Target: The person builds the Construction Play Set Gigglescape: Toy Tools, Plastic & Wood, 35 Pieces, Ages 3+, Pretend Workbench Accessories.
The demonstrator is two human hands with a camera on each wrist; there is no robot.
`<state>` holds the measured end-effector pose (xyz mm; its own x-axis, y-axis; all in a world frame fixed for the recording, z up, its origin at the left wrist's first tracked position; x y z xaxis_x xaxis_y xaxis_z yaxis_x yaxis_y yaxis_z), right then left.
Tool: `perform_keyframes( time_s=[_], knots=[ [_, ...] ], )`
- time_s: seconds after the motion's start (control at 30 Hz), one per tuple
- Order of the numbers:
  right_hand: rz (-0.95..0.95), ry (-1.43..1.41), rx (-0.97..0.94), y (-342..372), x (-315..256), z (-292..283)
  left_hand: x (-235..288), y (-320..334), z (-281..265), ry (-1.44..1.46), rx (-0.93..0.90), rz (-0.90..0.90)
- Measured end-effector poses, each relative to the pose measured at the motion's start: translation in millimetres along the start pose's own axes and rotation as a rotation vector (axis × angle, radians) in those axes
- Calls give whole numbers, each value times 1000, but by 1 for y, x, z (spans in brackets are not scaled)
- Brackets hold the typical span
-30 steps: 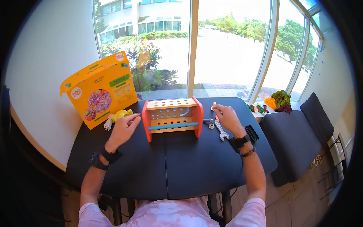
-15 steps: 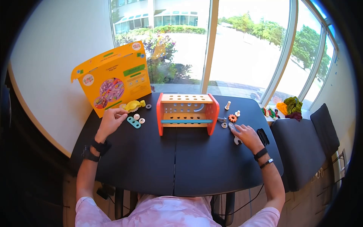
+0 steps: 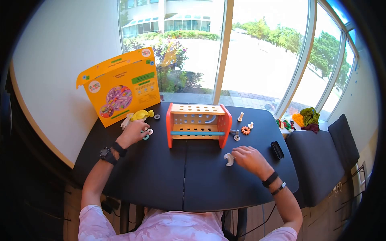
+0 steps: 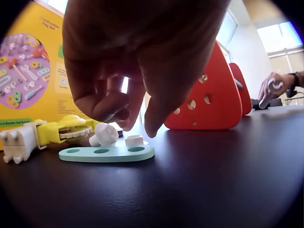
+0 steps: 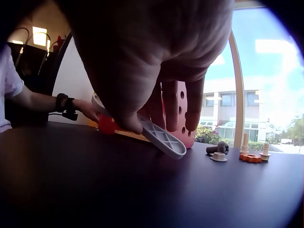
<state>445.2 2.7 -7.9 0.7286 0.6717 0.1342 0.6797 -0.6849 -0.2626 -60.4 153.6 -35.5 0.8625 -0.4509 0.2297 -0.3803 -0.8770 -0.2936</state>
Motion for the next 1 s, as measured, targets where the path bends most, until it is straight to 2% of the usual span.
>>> perform_keyframes(
  time_s=[0.17,0.27,0.37,0.47,0.57,0.67,0.83,1.0],
  knots=[
    [-74,-149,71,-27,-49,-14,9,-9,25,-188,-25,25],
    [-112,-204,97,-38,-66,-22,21,-5,11,-65,119,99],
    [-115,-246,121,-47,-74,-27,36,-1,-9,242,-9,-96],
    [-120,-263,191,-55,-83,-33,45,11,-18,712,-30,-145],
    [-97,-260,267,-65,-94,-42,60,24,-22,1034,-111,-159],
    [-78,-272,340,-77,-104,-46,85,38,-34,1214,-179,-132],
    [-101,-321,512,-94,-113,-43,123,52,-50,1286,-284,-123],
    [-82,-297,525,-100,-120,-46,142,57,-57,1312,-369,-88]
  ],
)
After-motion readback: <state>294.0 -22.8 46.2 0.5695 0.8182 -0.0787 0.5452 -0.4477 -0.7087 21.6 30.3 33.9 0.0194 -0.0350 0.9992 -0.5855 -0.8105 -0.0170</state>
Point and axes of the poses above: each hand's wrist, its own y-axis away from the middle knuckle, its own z-axis out of the palm, x = y × z, the point moved 4 cm from there along -y, towards the middle knuckle, and after that the axes turned 1 degree about -x, right-handed, at the moved point
